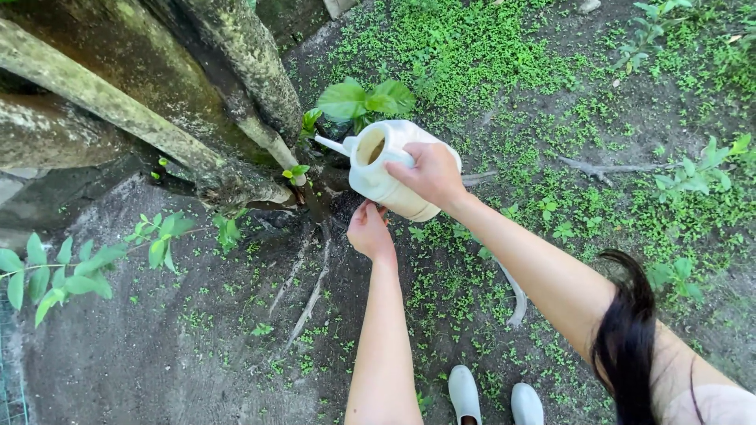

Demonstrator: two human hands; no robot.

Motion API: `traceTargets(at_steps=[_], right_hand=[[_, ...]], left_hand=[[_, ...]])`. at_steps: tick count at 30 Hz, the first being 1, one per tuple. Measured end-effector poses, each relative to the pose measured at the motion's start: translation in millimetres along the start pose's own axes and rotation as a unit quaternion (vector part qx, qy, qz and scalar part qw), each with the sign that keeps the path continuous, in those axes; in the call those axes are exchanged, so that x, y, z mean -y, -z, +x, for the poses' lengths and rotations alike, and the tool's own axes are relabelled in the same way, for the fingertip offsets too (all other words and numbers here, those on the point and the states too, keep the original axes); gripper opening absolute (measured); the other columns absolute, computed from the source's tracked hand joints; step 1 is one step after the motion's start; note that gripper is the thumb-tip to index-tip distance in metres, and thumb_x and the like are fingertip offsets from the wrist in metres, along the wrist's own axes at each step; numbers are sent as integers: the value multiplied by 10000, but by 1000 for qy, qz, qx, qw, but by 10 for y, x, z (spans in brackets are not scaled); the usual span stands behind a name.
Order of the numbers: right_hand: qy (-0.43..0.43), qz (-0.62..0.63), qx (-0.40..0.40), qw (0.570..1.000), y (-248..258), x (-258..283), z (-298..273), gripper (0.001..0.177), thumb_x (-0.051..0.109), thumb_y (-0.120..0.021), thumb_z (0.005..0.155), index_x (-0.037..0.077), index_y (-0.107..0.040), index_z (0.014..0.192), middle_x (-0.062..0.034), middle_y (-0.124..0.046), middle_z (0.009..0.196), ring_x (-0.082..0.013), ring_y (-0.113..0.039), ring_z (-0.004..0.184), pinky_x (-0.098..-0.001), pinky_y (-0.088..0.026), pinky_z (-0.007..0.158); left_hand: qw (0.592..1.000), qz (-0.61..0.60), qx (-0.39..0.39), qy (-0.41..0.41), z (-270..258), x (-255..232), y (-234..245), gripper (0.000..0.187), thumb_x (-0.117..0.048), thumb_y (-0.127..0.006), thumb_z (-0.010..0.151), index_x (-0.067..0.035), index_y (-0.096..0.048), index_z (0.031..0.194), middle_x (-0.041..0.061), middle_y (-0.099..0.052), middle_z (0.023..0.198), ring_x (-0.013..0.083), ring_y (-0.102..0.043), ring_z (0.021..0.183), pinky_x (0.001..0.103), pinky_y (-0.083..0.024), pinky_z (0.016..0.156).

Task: Watering various plants in an outdoor garden using a watering can.

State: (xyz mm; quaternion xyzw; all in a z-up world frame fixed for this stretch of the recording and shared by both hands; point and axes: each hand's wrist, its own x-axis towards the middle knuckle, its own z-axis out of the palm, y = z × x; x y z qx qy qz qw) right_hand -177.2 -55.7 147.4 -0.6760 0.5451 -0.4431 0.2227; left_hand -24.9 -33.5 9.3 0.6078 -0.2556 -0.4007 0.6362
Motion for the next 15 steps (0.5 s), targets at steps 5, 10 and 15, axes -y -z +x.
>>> traceTargets(at_steps=[5, 10, 15], right_hand=[[-29, -47, 9, 998, 77, -46, -27, 396, 445, -767, 827, 51, -755, 798, -137, -688, 684, -286, -671, 606, -426, -511, 599], [-48, -83, 41, 995, 190, -103, -117, 433, 466, -769, 806, 47, -705, 722, -145, -662, 636, -304, -665, 596, -443, -504, 589], [-18, -120, 76, 990, 221, -147, -203, 426, 463, -771, 802, 57, -697, 697, -153, -643, 623, -332, -659, 611, -467, -499, 607]], left_hand=[[999, 21, 25, 18, -43, 147, -81, 253, -147, -608, 969, 31, -739, 1092, 89, -789, 929, 146, -762, 757, 235, -518, 543], [995, 24, 44, 85, -205, 163, -146, 243, -198, -614, 979, 15, -730, 994, 75, -774, 885, 152, -758, 739, 258, -547, 537], [987, 98, 88, 96, -169, 198, 39, 346, -237, -583, 990, 56, -722, 872, 88, -769, 849, 149, -751, 680, 269, -565, 527]])
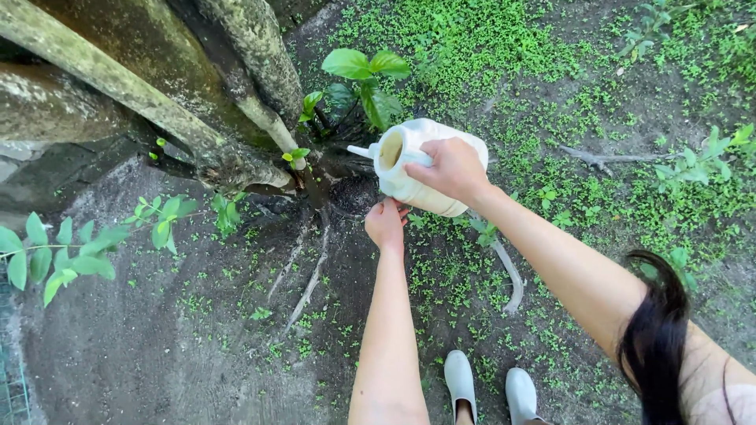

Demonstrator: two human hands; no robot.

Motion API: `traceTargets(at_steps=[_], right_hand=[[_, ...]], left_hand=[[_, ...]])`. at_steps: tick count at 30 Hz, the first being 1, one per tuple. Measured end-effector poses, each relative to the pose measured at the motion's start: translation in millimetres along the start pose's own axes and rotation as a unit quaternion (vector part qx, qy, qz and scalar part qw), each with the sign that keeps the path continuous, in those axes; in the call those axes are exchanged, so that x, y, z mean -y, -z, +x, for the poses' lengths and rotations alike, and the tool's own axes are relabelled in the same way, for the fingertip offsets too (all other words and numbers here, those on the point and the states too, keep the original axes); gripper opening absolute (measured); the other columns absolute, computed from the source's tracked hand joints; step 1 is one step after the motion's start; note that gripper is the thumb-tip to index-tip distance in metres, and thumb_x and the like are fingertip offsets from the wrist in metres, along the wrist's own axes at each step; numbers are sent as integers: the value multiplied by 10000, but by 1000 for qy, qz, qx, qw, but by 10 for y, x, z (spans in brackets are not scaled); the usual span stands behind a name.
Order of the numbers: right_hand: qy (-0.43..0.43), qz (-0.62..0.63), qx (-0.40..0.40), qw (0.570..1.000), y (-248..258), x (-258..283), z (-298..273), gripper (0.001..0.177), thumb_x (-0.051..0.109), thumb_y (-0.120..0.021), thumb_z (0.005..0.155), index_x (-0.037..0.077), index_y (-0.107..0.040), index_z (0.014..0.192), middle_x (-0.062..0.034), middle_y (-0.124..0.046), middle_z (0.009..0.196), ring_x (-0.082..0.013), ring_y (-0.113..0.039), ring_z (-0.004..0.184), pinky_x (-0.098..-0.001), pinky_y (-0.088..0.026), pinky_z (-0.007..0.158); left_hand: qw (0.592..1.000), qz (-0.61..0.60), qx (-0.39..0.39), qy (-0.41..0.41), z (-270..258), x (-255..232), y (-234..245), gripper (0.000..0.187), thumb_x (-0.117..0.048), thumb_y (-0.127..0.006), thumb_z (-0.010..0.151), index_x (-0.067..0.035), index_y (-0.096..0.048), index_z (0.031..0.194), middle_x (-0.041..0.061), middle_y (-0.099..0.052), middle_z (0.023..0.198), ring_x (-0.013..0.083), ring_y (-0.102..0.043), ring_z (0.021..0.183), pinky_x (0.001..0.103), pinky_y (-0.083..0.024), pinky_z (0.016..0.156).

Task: Watering various plants in an outdoor garden using a watering can.

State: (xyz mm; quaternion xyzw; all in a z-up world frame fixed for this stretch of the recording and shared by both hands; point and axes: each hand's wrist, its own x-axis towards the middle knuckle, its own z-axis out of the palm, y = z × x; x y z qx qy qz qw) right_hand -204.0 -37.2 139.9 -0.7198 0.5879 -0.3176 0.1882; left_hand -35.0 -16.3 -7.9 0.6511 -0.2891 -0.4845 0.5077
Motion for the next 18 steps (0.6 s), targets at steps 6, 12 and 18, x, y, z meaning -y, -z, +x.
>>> traceTargets(at_steps=[6, 12, 18], right_hand=[[49, 24, 51, 997, -45, 254, -98, 358, 456, -766, 788, 101, -736, 761, -148, -642, 616, -345, -642, 600, -467, -488, 579], [50, 61, 52, 996, -102, 313, -124, 371, 446, -768, 781, 78, -731, 757, -148, -638, 618, -329, -644, 579, -450, -485, 567], [-40, 57, 14, 997, -122, 143, -160, 414, 455, -762, 792, 46, -722, 746, -156, -655, 641, -309, -660, 578, -444, -508, 583]], left_hand=[[988, 93, -100, 66, -269, -226, 209, 421, -320, -495, 963, 1, -735, 835, 91, -761, 798, 186, -730, 611, 329, -514, 489], [986, 31, -161, 27, -190, 61, 296, 445, -341, -500, 957, 18, -706, 795, 83, -738, 757, 203, -732, 609, 319, -567, 551], [978, 158, -138, 9, -182, -108, 217, 420, -385, -509, 960, -49, -721, 825, 52, -720, 698, 183, -724, 572, 315, -520, 558]])
